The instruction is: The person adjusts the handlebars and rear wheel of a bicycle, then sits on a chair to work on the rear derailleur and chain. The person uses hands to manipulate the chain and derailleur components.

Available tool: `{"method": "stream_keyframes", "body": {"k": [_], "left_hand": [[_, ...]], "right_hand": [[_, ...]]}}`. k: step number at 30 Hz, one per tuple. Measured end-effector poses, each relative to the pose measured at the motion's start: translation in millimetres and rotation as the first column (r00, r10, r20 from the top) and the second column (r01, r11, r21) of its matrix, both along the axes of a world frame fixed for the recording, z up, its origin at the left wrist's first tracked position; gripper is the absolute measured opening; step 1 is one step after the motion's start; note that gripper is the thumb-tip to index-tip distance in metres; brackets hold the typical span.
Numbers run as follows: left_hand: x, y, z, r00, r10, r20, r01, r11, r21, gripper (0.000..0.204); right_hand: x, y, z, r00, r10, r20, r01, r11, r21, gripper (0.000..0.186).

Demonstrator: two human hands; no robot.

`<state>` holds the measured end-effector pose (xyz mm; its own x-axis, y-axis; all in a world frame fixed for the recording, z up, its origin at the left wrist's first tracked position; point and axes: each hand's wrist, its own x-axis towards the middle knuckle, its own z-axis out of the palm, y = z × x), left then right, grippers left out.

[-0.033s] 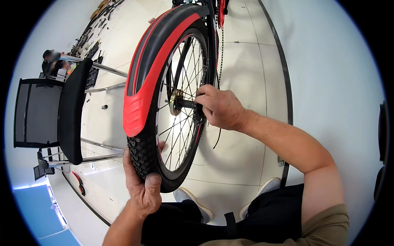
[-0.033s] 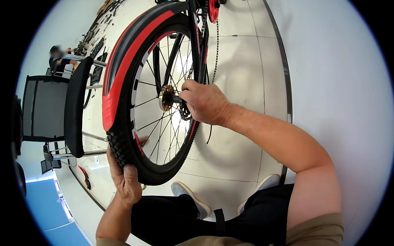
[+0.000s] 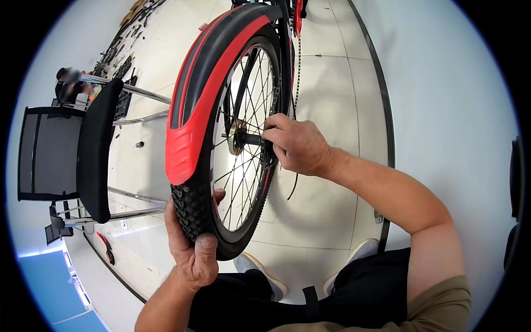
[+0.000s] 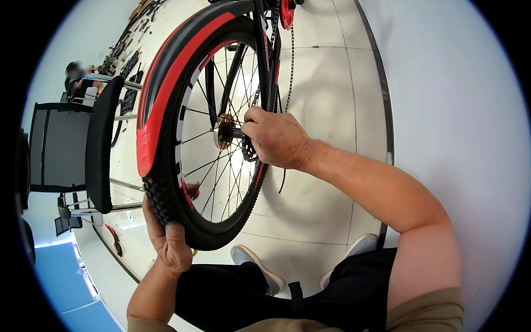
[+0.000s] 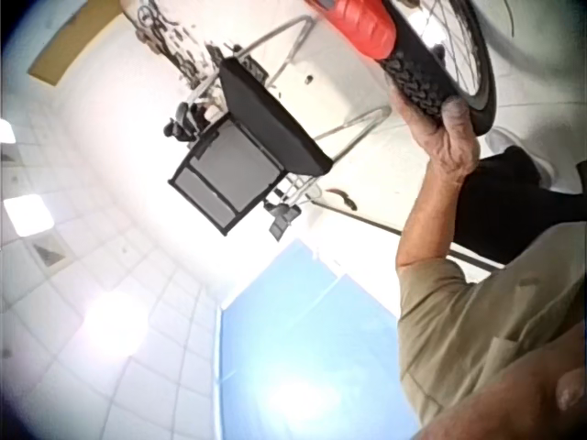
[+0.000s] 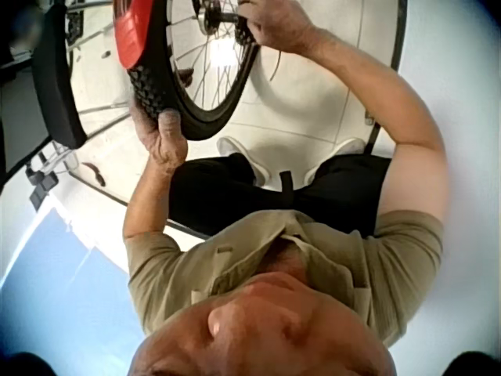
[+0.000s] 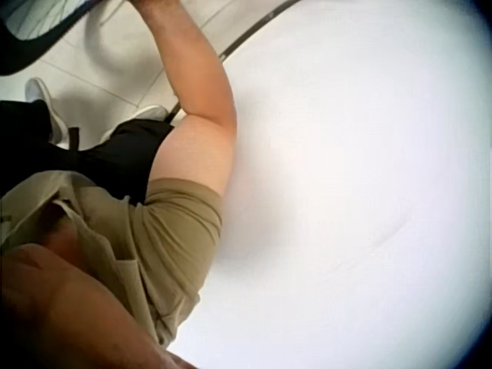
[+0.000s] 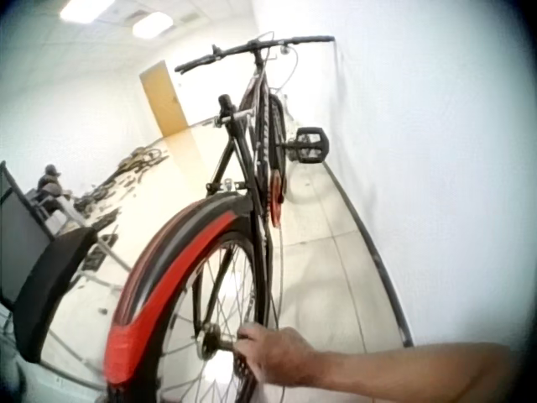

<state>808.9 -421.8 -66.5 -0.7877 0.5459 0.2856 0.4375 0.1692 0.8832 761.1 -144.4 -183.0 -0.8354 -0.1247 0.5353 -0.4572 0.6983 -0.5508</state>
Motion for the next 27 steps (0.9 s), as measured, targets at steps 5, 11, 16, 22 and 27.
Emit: {"method": "stream_keyframes", "body": {"k": [5, 11, 16, 22, 27], "left_hand": [[-5.2, 1.5, 11.7, 0.991, -0.01, 0.134, 0.006, 1.0, 0.029, 0.083], [-18.3, -15.1, 12.4, 0.944, -0.138, 0.3, 0.108, 0.988, 0.114, 0.084], [-12.2, -7.0, 13.9, 0.941, -0.071, 0.33, 0.035, 0.993, 0.113, 0.077], [-15.8, 0.9, 16.0, 0.94, -0.024, 0.34, 0.01, 0.999, 0.045, 0.077], [-15.3, 13.1, 15.0, 0.954, -0.004, 0.299, -0.008, 0.999, 0.037, 0.074]], "right_hand": [[1.9, -5.6, 2.8, 0.999, -0.039, -0.032, 0.041, 0.998, 0.057, 0.015], [-14.3, -7.0, 7.7, 0.999, -0.017, -0.031, 0.016, 1.0, -0.026, 0.01], [-22.8, 8.3, 4.1, 0.985, -0.171, -0.035, 0.128, 0.84, -0.527, 0.012], [-38.1, 32.4, 9.9, 0.935, -0.223, 0.275, 0.353, 0.524, -0.775, 0.033], [-42.9, 34.1, 7.3, 0.926, -0.105, 0.362, 0.349, 0.603, -0.718, 0.041]]}}
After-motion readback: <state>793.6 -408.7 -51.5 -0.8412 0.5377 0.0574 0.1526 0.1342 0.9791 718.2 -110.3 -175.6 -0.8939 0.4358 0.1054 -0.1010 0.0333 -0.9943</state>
